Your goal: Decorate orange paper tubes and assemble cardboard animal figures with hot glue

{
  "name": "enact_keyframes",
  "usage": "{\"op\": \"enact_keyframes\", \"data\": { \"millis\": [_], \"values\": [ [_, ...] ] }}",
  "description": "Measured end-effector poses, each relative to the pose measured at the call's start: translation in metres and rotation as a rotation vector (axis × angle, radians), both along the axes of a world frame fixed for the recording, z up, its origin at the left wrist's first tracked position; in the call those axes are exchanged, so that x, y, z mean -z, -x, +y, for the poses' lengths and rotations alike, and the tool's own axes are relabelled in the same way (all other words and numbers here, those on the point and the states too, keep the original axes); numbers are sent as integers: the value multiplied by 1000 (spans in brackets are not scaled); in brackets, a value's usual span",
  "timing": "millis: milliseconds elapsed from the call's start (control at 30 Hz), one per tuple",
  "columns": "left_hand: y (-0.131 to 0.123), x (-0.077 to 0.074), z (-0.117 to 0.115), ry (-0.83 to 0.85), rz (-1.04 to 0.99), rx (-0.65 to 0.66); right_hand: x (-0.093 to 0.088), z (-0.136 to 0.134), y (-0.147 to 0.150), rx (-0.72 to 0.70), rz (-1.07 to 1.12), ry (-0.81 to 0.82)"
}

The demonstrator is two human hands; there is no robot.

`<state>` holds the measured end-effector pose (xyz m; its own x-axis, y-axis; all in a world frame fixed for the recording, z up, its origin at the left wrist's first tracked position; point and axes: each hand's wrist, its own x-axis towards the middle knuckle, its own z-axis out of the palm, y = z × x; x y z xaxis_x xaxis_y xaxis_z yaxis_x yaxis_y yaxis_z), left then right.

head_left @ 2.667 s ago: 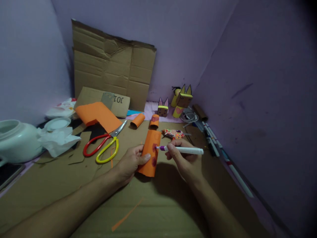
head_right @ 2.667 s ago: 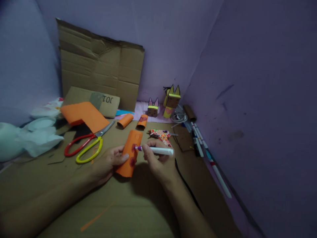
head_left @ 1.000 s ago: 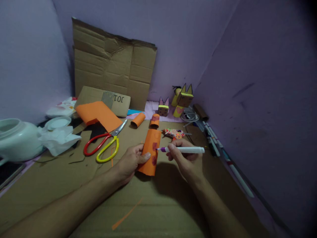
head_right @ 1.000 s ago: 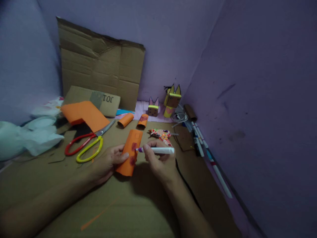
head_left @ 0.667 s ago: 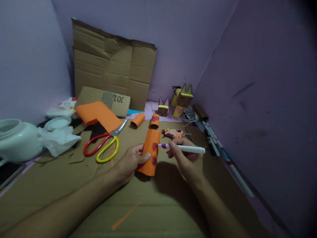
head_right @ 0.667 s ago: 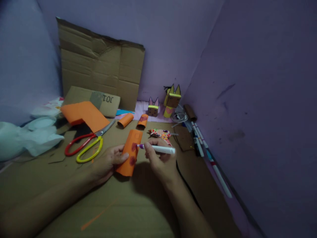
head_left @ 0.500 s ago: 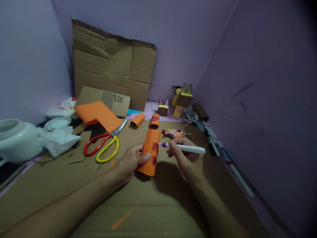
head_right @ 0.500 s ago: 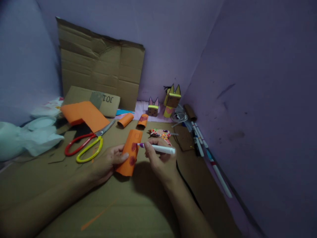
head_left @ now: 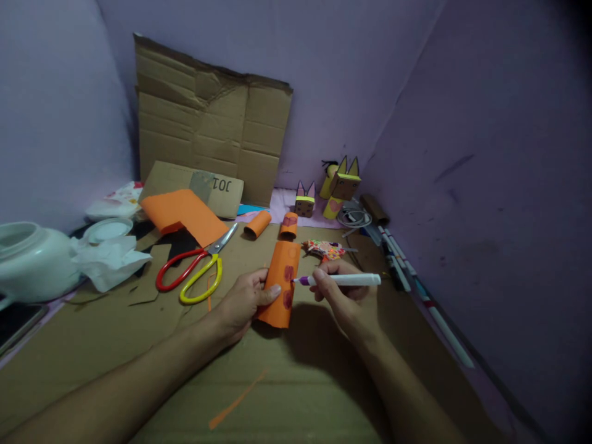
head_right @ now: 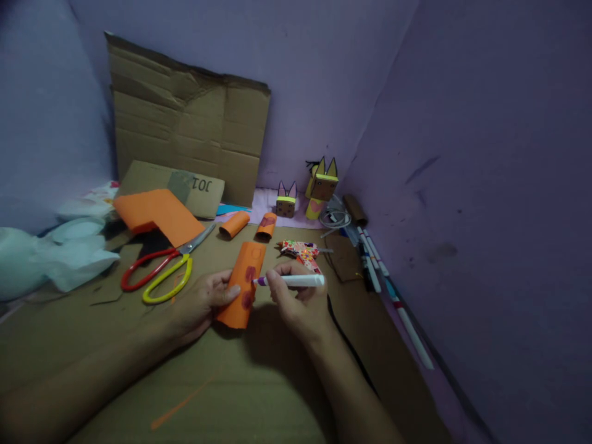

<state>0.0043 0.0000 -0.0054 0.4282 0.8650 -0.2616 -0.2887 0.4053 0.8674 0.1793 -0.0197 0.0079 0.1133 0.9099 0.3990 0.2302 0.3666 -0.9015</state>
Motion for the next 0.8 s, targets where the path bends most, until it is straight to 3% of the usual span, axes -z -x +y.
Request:
{"op": "enact_keyframes", "data": {
  "millis": [800],
  "values": [
    [-1, 1, 1, 10, -5, -14, 1, 1, 1, 32, 17, 2]
  ]
}}
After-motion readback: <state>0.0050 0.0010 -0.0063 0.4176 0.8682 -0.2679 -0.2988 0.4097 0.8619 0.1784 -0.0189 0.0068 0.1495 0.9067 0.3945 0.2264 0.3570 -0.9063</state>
